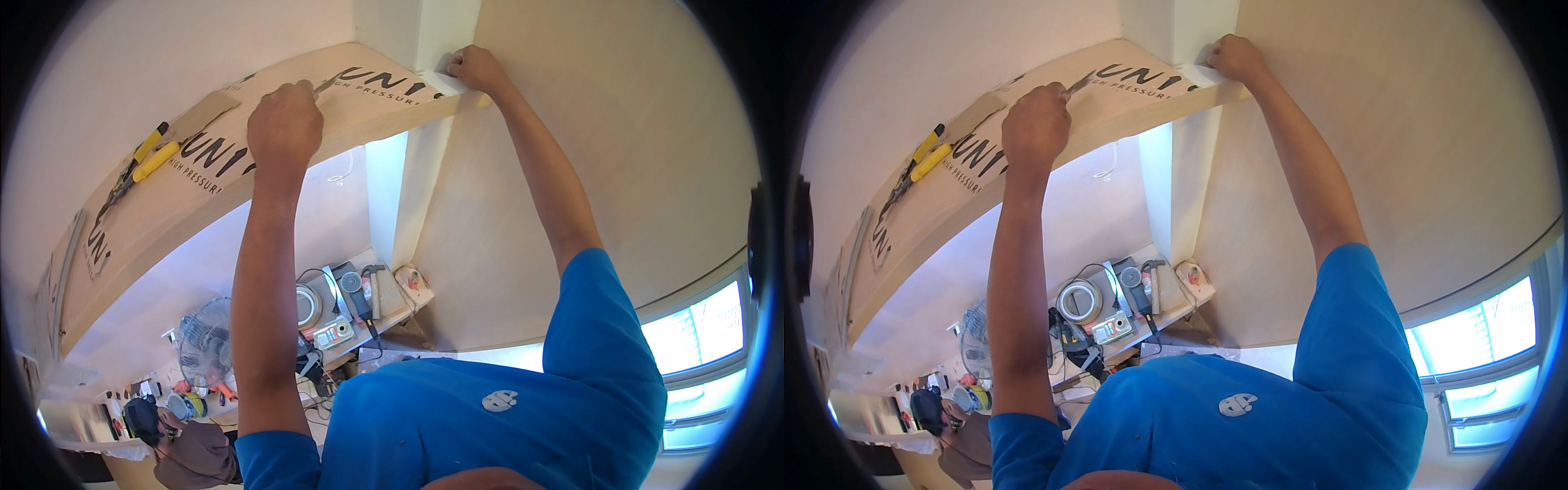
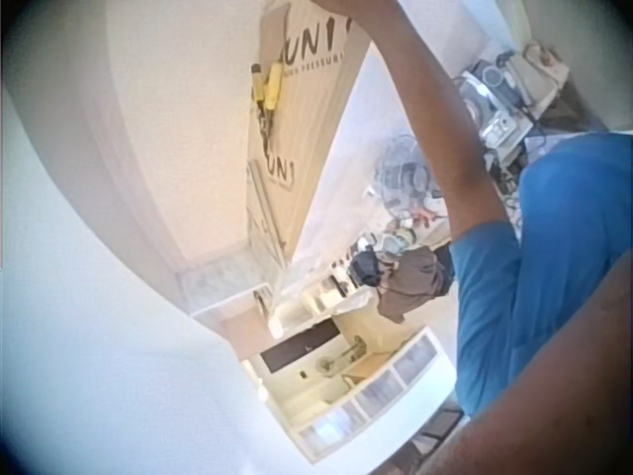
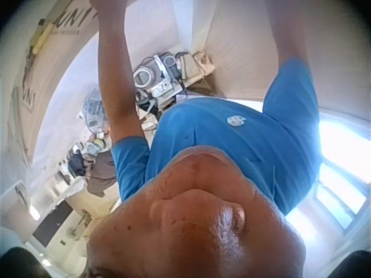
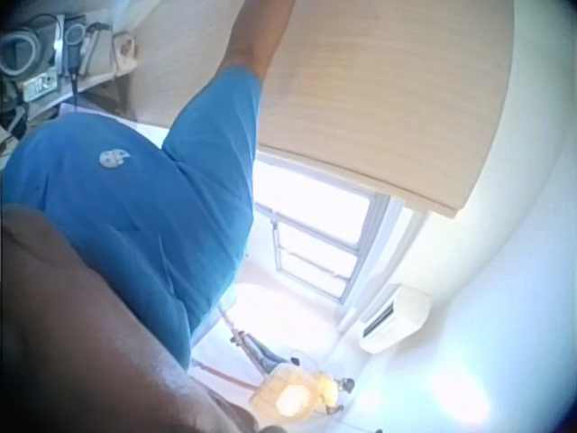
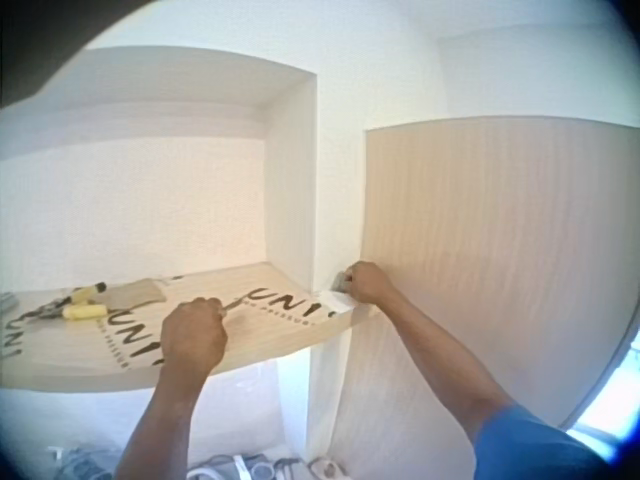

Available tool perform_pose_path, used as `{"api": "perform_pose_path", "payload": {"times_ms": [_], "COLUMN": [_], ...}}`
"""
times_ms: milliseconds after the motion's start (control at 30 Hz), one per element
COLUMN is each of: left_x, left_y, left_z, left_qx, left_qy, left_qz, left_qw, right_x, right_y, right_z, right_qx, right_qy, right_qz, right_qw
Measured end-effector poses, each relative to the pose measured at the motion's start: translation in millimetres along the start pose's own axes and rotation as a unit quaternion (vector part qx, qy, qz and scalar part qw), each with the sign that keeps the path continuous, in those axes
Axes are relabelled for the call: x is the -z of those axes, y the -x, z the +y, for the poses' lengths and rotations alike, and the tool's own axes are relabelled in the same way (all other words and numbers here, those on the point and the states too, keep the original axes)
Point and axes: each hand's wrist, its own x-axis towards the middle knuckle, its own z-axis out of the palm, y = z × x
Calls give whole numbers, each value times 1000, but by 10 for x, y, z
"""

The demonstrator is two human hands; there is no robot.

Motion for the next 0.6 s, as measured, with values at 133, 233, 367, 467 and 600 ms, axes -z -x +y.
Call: {"api": "perform_pose_path", "payload": {"times_ms": [133,233,367,467,600], "left_x": [-30,-27,-27,-5,-29], "left_y": [42,33,76,58,42], "left_z": [-38,24,19,36,-47], "left_qx": [-1,6,-19,-18,9], "left_qy": [6,14,23,9,14], "left_qz": [22,16,66,29,26], "left_qw": [1000,1000,997,999,1000], "right_x": [-86,-67,-26,-124,-110], "right_y": [-82,-55,-32,58,8], "right_z": [-211,-194,-247,-296,-406], "right_qx": [-55,-98,-124,-100,-86], "right_qy": [35,18,22,64,68], "right_qz": [19,31,10,66,-19], "right_qw": [998,995,992,991,994]}}
